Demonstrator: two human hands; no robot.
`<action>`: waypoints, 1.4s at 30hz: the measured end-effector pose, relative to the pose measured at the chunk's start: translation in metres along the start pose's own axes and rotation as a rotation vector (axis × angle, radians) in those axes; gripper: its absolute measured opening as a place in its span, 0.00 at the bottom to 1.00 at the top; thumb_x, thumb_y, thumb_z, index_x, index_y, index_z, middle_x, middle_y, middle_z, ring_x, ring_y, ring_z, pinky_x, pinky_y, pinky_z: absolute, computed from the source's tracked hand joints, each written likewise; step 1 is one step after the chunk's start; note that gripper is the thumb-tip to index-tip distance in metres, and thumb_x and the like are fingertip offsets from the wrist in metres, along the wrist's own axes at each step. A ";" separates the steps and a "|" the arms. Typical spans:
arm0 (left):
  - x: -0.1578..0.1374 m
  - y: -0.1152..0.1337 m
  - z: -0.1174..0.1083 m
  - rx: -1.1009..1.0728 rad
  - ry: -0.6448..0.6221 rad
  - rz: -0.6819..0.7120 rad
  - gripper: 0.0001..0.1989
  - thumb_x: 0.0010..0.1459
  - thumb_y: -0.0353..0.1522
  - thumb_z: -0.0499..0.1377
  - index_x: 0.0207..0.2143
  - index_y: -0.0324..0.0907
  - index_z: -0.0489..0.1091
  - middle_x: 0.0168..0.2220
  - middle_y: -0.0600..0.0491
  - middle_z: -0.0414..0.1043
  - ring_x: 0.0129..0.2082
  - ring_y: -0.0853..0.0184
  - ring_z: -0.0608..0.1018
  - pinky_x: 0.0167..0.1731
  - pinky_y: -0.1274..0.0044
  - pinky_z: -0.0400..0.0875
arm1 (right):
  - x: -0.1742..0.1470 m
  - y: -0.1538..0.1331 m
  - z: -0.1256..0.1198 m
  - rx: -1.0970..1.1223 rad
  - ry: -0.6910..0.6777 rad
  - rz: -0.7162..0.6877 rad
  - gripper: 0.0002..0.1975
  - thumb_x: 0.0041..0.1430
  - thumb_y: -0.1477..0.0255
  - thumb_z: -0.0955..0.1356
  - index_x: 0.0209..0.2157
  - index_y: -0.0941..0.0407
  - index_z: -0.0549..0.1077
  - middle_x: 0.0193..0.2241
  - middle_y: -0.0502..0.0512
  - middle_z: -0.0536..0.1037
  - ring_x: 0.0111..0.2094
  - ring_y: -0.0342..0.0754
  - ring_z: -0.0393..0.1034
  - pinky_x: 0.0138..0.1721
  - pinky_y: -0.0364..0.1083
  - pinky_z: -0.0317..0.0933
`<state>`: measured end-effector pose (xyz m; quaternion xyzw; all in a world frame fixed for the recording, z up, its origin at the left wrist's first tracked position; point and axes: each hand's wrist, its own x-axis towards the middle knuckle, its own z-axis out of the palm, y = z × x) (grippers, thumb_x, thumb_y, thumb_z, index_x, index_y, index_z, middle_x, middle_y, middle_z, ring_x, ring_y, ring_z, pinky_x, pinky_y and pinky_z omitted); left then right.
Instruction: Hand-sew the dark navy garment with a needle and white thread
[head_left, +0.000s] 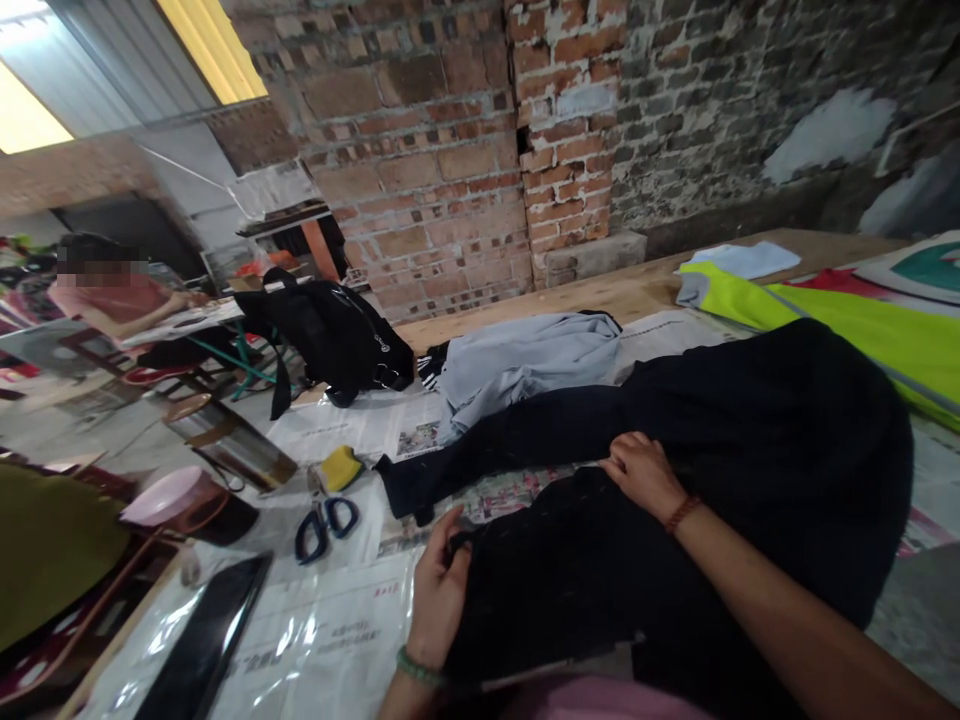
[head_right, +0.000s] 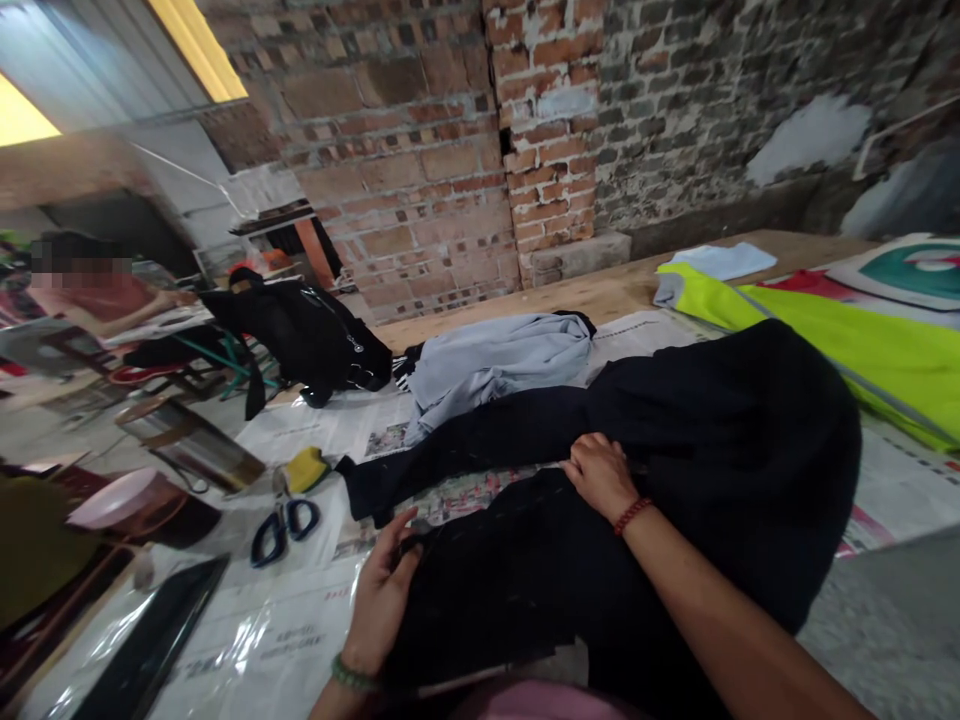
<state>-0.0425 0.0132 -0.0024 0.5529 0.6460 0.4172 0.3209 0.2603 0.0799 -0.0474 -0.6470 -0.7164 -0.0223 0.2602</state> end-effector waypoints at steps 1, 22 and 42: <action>0.001 0.000 0.000 -0.033 -0.011 -0.016 0.20 0.46 0.33 0.55 0.45 0.44 0.66 0.33 0.54 0.70 0.32 0.66 0.72 0.33 0.76 0.65 | 0.000 0.000 0.000 -0.002 -0.002 0.001 0.11 0.51 0.69 0.64 0.18 0.57 0.64 0.25 0.52 0.70 0.34 0.47 0.61 0.32 0.44 0.47; -0.028 0.025 0.022 0.824 -0.128 0.280 0.18 0.51 0.47 0.51 0.30 0.43 0.70 0.25 0.48 0.71 0.27 0.61 0.73 0.27 0.74 0.61 | -0.006 0.001 -0.005 0.243 -0.025 -0.177 0.17 0.51 0.72 0.64 0.12 0.58 0.59 0.23 0.50 0.71 0.30 0.43 0.61 0.35 0.45 0.49; -0.052 0.006 0.003 0.652 -0.295 0.826 0.06 0.54 0.31 0.54 0.31 0.46 0.71 0.27 0.52 0.72 0.30 0.65 0.72 0.32 0.73 0.65 | -0.005 0.001 -0.013 0.155 -0.133 -0.273 0.12 0.52 0.72 0.64 0.17 0.57 0.64 0.27 0.52 0.70 0.33 0.44 0.60 0.36 0.45 0.49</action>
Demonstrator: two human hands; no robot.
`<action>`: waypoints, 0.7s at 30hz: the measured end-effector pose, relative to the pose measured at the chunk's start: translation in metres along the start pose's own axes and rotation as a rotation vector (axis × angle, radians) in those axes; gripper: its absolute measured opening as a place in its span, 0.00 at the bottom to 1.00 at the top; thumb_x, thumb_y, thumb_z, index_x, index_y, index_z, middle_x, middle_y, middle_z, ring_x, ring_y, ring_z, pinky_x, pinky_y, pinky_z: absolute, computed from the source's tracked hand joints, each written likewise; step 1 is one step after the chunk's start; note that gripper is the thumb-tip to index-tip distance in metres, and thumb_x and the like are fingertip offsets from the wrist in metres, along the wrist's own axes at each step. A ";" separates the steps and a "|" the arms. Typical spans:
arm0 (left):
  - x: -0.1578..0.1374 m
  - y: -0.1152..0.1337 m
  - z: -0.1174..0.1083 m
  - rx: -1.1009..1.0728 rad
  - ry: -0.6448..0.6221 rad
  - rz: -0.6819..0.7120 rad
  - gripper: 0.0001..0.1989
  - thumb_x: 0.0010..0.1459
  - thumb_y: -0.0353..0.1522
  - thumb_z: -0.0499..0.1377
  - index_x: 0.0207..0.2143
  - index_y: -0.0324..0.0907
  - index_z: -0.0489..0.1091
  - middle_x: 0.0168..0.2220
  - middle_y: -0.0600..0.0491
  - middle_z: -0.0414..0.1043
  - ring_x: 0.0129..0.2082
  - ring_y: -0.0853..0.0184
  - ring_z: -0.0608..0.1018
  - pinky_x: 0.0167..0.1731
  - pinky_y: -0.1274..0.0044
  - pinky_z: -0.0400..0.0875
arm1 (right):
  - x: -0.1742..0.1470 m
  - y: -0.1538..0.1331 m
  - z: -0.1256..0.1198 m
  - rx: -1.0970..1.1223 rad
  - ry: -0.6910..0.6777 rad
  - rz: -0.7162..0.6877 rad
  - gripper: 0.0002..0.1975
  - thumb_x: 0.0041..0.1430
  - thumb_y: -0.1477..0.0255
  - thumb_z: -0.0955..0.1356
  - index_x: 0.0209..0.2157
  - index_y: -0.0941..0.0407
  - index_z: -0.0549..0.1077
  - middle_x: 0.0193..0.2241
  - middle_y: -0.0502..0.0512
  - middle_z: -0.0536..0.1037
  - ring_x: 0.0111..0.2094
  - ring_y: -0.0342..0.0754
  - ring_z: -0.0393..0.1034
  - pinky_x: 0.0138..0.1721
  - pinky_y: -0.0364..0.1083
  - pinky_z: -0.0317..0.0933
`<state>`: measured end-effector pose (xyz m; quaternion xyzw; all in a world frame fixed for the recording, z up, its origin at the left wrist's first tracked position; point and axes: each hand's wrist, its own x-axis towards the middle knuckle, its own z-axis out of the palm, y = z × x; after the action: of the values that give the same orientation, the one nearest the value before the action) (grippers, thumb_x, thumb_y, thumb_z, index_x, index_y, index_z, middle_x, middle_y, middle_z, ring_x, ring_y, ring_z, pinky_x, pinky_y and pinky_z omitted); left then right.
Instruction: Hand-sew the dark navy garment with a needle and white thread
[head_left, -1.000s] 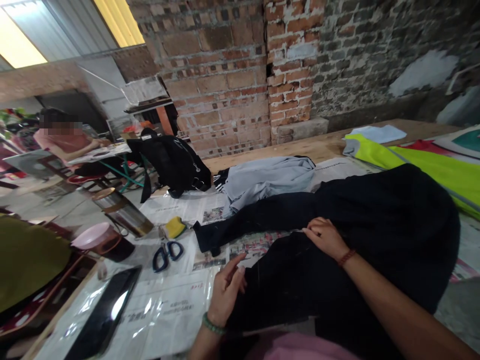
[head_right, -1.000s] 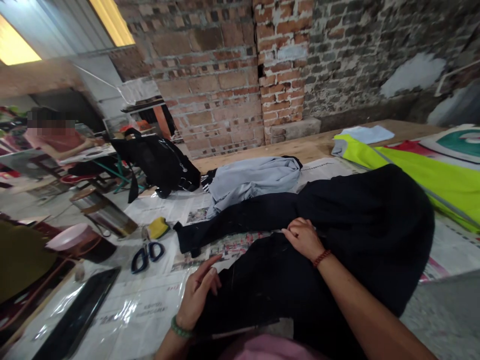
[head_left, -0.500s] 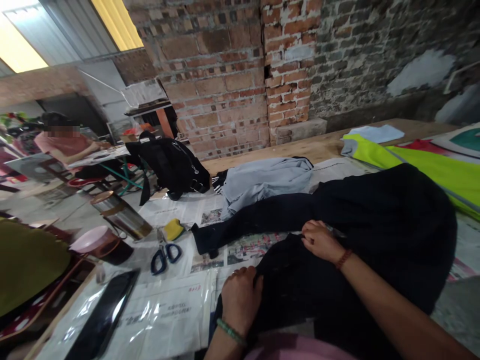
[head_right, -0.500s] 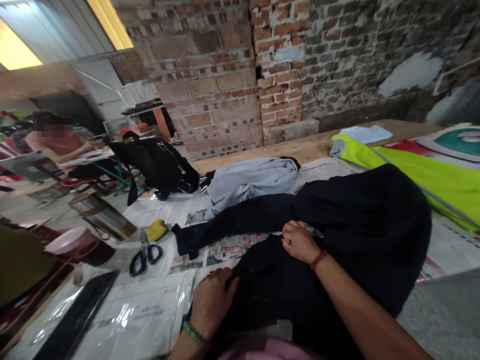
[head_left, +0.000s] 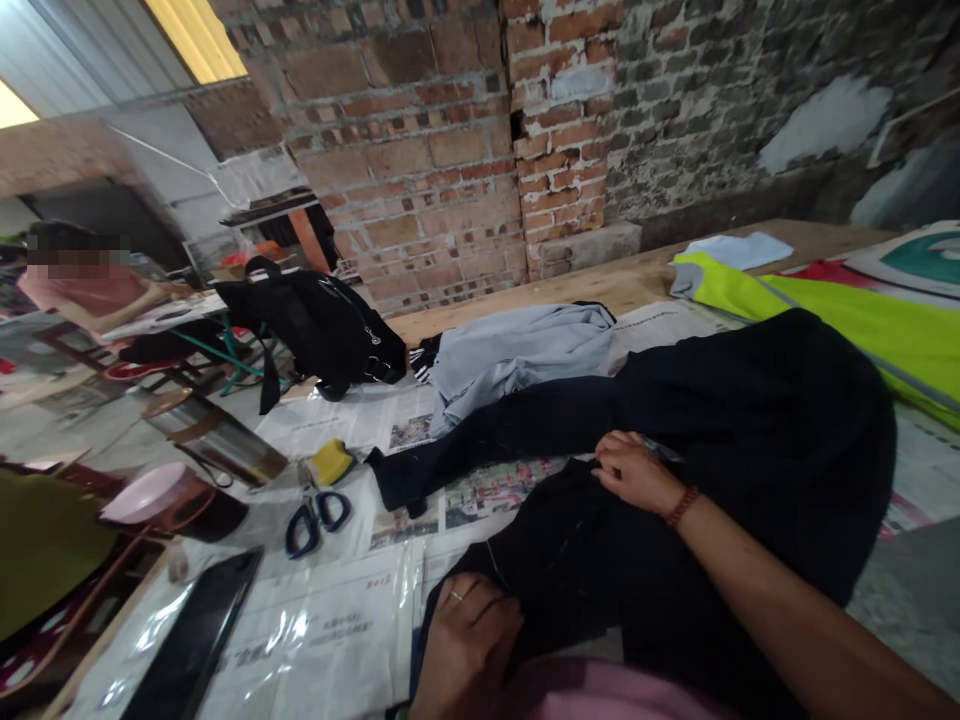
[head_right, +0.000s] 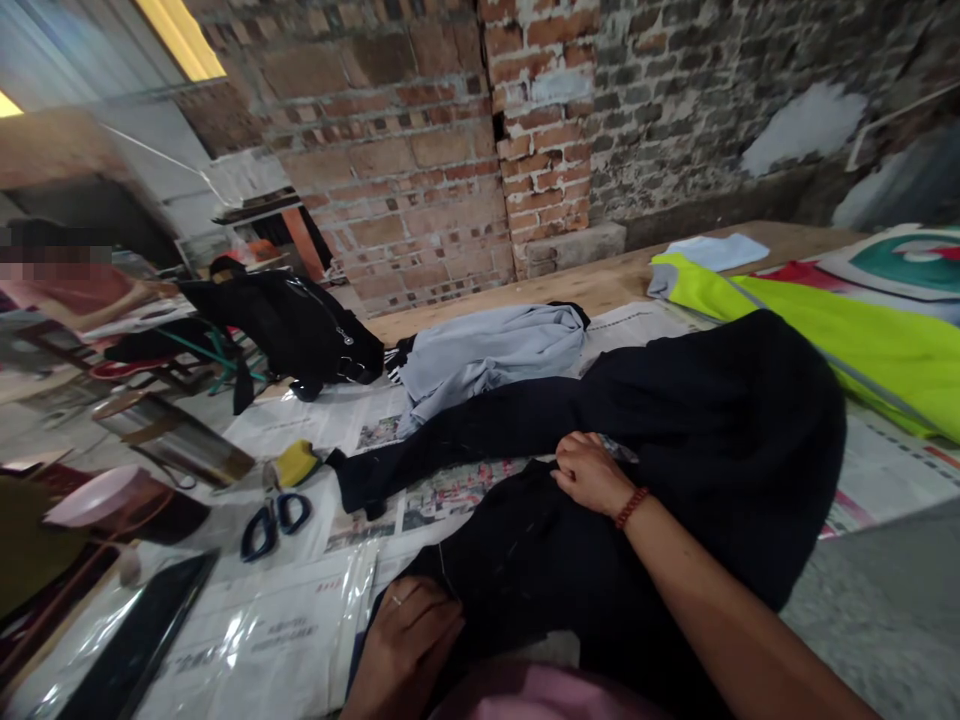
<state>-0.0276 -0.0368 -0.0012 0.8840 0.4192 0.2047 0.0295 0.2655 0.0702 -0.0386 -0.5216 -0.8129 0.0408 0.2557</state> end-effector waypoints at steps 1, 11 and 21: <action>0.002 0.003 -0.001 0.004 -0.029 -0.035 0.06 0.53 0.33 0.55 0.29 0.45 0.71 0.27 0.52 0.72 0.30 0.64 0.72 0.32 0.73 0.64 | 0.000 0.000 0.000 0.002 0.002 0.001 0.12 0.51 0.72 0.64 0.17 0.57 0.64 0.27 0.52 0.70 0.33 0.44 0.60 0.35 0.45 0.49; 0.048 0.015 0.003 0.197 -0.287 -0.611 0.15 0.52 0.39 0.52 0.20 0.41 0.70 0.24 0.48 0.71 0.29 0.61 0.73 0.28 0.73 0.60 | -0.001 0.002 0.003 0.009 0.028 0.002 0.11 0.49 0.73 0.65 0.16 0.57 0.62 0.27 0.51 0.69 0.33 0.44 0.60 0.35 0.45 0.49; 0.023 0.013 -0.005 0.089 -0.213 -0.501 0.12 0.49 0.24 0.51 0.33 0.44 0.70 0.34 0.50 0.71 0.35 0.62 0.73 0.36 0.72 0.67 | -0.003 0.004 -0.006 0.105 -0.045 0.017 0.11 0.48 0.71 0.66 0.18 0.57 0.62 0.30 0.52 0.71 0.35 0.46 0.61 0.38 0.47 0.51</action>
<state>-0.0070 -0.0290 0.0143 0.7697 0.6280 0.0782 0.0844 0.2728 0.0678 -0.0356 -0.5134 -0.8107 0.0974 0.2638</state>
